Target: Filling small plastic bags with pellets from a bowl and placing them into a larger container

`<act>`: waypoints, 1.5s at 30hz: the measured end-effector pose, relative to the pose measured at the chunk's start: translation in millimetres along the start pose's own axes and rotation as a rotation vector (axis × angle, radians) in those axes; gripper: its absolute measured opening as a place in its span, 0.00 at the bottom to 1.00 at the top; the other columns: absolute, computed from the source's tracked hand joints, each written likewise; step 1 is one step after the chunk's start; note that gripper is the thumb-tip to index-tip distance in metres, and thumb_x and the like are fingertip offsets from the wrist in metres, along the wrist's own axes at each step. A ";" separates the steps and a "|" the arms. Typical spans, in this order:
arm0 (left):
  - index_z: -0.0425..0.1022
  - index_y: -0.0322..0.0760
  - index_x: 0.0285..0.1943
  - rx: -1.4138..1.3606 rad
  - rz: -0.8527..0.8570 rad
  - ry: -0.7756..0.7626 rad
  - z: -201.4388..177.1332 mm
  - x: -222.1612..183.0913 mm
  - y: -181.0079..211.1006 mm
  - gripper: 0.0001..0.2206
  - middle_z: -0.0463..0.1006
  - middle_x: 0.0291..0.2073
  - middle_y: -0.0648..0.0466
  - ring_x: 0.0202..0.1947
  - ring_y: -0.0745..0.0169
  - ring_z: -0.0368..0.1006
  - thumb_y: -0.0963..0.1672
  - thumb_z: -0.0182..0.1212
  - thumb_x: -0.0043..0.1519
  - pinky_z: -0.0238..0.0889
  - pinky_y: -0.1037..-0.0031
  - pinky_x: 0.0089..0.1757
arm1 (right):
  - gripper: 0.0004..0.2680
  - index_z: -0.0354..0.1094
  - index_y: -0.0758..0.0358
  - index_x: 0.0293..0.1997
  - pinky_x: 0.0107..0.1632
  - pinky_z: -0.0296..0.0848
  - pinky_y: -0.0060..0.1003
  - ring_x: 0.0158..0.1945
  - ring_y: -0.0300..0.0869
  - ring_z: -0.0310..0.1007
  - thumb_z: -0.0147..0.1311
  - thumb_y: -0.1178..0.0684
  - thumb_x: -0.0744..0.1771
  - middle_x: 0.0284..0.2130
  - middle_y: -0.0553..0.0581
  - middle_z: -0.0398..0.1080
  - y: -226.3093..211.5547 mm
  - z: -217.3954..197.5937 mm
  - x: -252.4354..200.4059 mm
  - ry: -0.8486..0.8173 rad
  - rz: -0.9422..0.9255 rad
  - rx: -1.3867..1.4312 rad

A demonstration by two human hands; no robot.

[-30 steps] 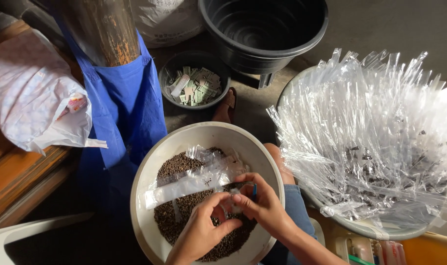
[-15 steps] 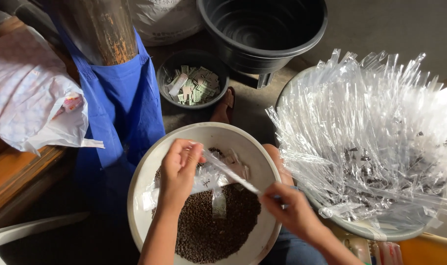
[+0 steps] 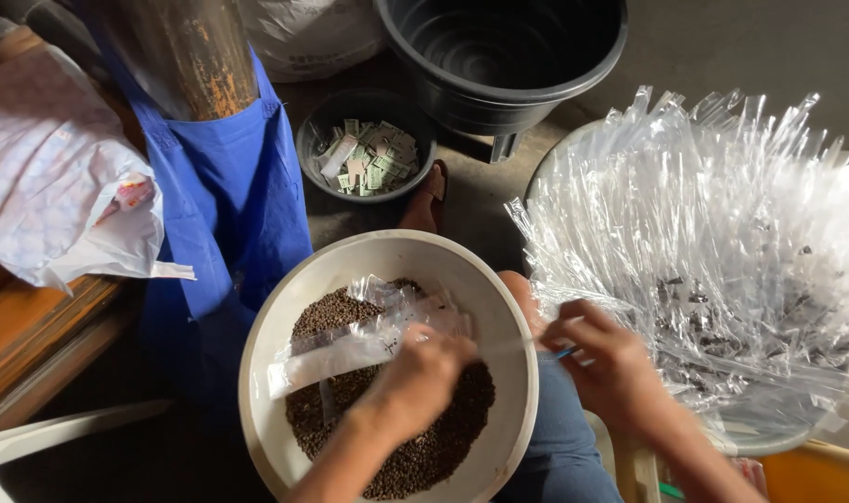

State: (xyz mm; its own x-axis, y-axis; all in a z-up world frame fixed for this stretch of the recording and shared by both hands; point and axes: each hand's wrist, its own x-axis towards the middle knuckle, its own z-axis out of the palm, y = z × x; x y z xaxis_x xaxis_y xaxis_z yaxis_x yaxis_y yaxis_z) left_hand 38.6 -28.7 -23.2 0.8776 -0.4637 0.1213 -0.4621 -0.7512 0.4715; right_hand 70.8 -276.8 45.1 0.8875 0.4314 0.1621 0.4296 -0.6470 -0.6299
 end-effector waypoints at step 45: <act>0.81 0.33 0.33 -0.580 -0.316 0.649 -105.3 -14.9 19.2 0.03 0.80 0.25 0.56 0.26 0.70 0.72 0.37 0.70 0.53 0.69 0.81 0.32 | 0.17 0.80 0.64 0.36 0.32 0.70 0.33 0.27 0.40 0.70 0.41 0.46 0.71 0.28 0.56 0.79 75.6 50.2 -18.0 0.166 0.333 0.525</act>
State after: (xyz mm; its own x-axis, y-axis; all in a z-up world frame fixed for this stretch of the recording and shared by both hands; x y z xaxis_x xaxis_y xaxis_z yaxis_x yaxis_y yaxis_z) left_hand 30.2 13.3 76.1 0.9323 0.2087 0.2954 -0.2063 -0.3640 0.9083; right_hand 79.0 -301.9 -43.6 0.9914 0.1298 -0.0174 0.0249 -0.3172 -0.9480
